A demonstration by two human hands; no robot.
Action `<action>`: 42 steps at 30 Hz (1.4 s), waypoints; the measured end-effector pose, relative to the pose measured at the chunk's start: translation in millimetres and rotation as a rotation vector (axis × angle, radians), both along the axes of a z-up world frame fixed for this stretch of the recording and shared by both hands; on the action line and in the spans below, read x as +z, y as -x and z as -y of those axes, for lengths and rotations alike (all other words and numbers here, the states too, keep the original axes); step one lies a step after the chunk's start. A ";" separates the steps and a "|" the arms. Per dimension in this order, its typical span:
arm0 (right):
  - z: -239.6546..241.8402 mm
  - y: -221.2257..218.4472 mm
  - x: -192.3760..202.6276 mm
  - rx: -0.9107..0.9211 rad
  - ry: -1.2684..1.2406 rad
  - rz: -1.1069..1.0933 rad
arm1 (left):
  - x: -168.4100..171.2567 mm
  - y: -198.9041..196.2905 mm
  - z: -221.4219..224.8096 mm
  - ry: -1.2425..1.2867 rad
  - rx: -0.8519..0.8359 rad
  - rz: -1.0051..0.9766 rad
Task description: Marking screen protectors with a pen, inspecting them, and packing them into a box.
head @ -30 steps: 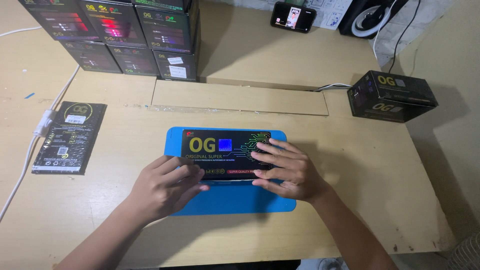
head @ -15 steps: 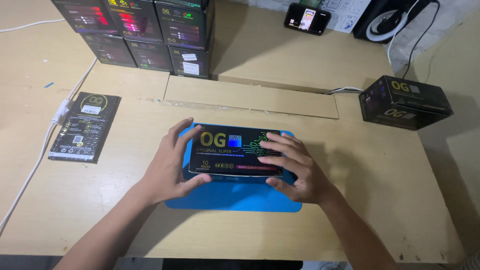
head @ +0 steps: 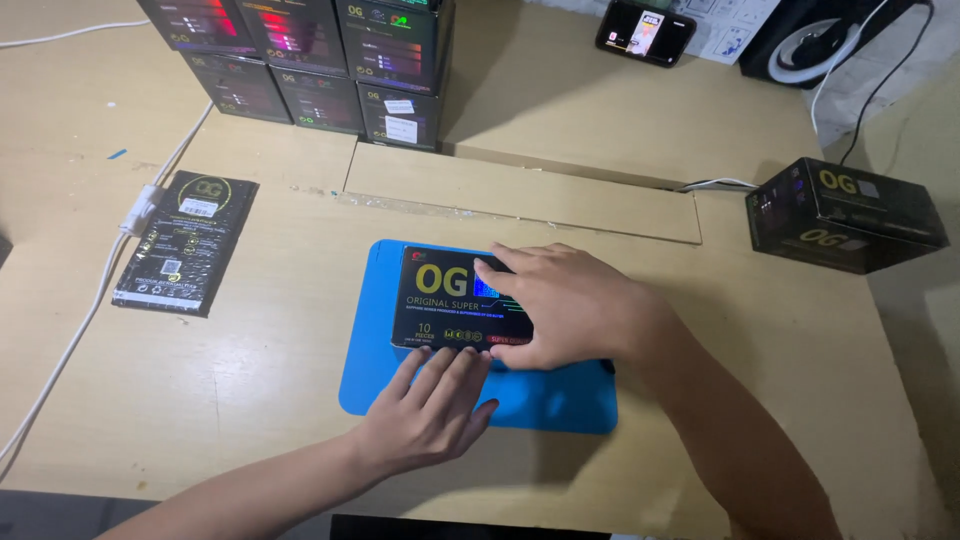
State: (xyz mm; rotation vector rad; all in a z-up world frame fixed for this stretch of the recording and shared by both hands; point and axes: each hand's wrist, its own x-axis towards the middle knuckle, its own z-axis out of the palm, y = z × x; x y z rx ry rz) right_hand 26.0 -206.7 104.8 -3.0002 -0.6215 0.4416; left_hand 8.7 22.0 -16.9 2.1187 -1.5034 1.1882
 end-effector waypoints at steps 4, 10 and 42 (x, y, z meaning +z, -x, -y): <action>-7.4 -6.0 -6.3 0.016 0.037 -0.019 | 9.1 -0.1 6.2 0.032 -0.047 -0.122; -26.7 -16.6 -9.8 0.038 0.348 0.044 | 20.5 -0.5 9.9 0.126 -0.135 -0.235; 57.3 50.0 16.7 -0.040 -0.481 0.401 | 49.9 -21.6 -46.6 -0.120 0.060 -0.057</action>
